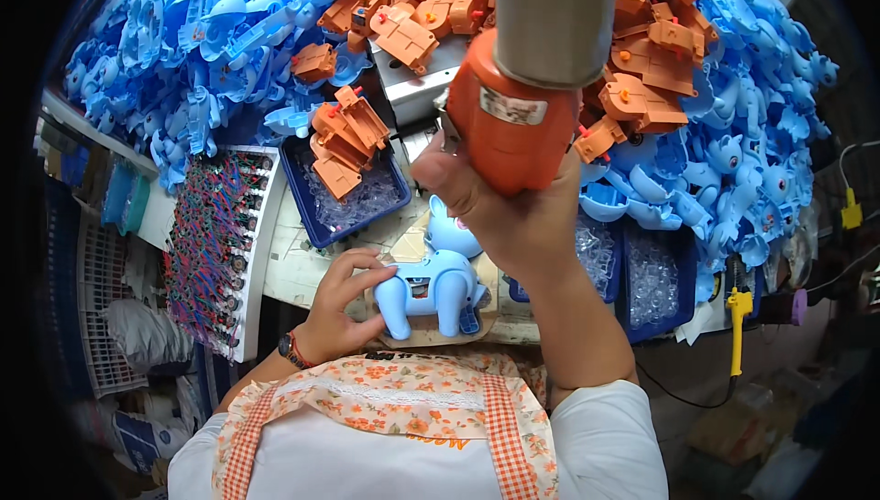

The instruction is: Assembling and applying adhesive to plastic toy pony parts at a factory workstation.

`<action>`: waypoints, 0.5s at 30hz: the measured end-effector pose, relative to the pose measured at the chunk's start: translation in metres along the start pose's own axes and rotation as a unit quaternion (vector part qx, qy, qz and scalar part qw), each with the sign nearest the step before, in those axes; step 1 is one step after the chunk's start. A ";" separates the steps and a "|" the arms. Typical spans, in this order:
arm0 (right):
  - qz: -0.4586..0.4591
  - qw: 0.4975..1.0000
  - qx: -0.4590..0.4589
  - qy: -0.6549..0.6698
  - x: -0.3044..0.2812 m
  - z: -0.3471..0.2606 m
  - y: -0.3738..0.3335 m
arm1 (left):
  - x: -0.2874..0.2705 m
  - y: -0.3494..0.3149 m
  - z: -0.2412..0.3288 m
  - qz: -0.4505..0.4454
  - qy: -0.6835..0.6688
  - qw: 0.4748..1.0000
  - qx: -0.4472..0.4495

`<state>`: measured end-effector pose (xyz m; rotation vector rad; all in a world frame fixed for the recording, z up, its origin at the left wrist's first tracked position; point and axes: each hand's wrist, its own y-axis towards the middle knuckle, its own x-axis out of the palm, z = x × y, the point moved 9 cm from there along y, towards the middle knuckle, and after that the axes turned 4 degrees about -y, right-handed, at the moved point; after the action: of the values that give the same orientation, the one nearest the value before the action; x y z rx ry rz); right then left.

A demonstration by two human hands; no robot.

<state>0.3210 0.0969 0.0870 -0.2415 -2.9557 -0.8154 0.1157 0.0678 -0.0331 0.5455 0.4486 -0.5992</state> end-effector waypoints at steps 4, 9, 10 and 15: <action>0.027 0.999 0.031 0.009 -0.011 0.008 -0.009 | 0.000 -0.001 -0.001 0.008 -0.009 1.000 -0.001; 0.045 0.998 0.036 0.017 -0.014 0.020 -0.017 | -0.002 -0.001 -0.002 0.014 -0.019 1.000 -0.003; 0.027 0.999 0.040 -0.013 -0.011 0.022 -0.018 | -0.002 -0.001 -0.002 0.016 -0.020 1.000 -0.003; 0.010 0.997 0.043 -0.056 -0.012 0.028 -0.022 | 0.001 0.000 -0.004 0.017 -0.030 0.999 -0.011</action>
<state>0.3285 0.0915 0.0508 -0.3201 -3.0787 -0.6916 0.1157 0.0697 -0.0365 0.5130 0.3878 -0.5758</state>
